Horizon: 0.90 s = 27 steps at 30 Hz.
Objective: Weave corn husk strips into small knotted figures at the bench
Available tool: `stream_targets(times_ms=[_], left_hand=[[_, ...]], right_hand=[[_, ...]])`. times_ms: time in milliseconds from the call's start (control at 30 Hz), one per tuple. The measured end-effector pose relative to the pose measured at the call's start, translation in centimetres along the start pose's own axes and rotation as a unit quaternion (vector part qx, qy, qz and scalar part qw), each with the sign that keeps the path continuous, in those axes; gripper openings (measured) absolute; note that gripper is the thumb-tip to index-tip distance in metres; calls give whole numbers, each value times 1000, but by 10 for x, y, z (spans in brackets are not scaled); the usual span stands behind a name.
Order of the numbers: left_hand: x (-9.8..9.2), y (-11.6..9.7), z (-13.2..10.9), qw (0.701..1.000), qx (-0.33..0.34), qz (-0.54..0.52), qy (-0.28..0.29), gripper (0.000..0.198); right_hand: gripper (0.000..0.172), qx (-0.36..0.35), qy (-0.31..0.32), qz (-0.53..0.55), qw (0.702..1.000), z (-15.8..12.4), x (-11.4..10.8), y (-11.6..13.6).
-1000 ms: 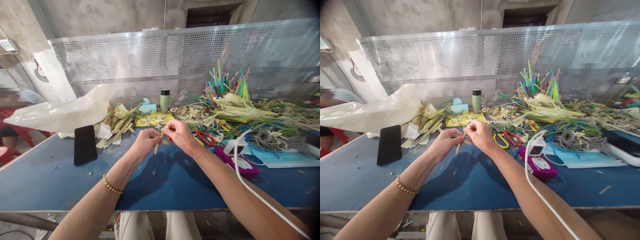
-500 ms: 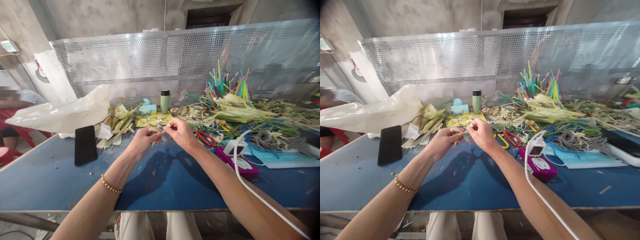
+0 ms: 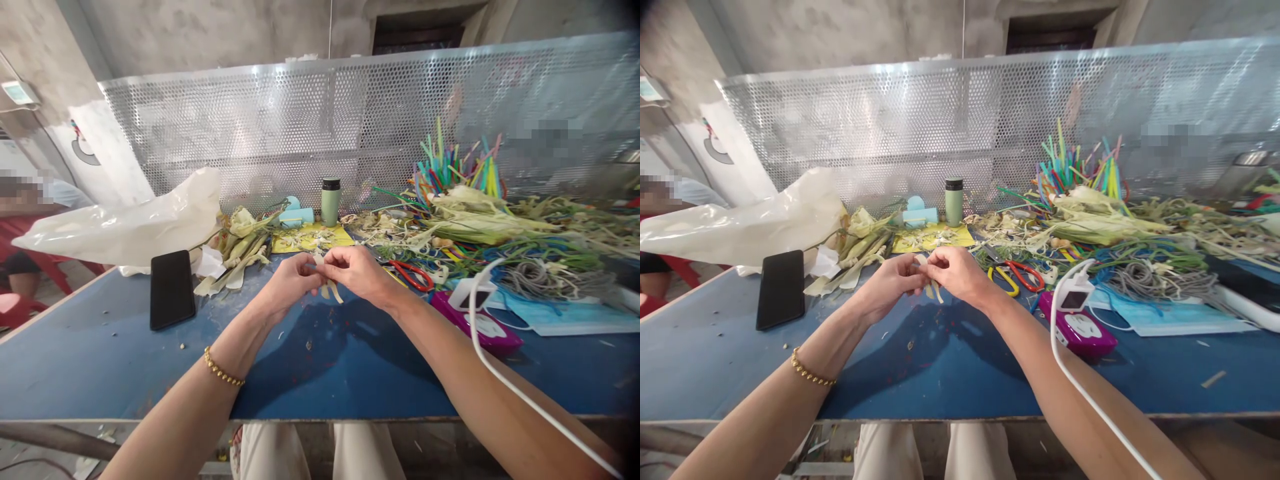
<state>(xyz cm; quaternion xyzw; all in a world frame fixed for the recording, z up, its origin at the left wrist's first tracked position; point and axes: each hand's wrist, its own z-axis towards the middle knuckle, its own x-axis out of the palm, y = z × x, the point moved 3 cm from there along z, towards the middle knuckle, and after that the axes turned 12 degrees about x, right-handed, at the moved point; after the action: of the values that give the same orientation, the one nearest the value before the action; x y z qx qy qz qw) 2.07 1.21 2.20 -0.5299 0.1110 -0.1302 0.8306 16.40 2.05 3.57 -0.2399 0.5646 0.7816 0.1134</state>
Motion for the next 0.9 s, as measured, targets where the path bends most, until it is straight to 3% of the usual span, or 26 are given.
stream_targets(times_ms=[167, 433, 900], left_hand=[[-2, -4, 1, 1000, 9, -21, -17, 11], [0, -1, -1, 999, -2, -31, -11, 22], [2, 0, -1, 999, -2, -45, -14, 17]], right_hand=[[32, 35, 22, 71, 997, -2, -1, 3], [28, -1, -91, -51, 995, -5, -5, 13], [24, 20, -101, -30, 994, -5, -2, 8]])
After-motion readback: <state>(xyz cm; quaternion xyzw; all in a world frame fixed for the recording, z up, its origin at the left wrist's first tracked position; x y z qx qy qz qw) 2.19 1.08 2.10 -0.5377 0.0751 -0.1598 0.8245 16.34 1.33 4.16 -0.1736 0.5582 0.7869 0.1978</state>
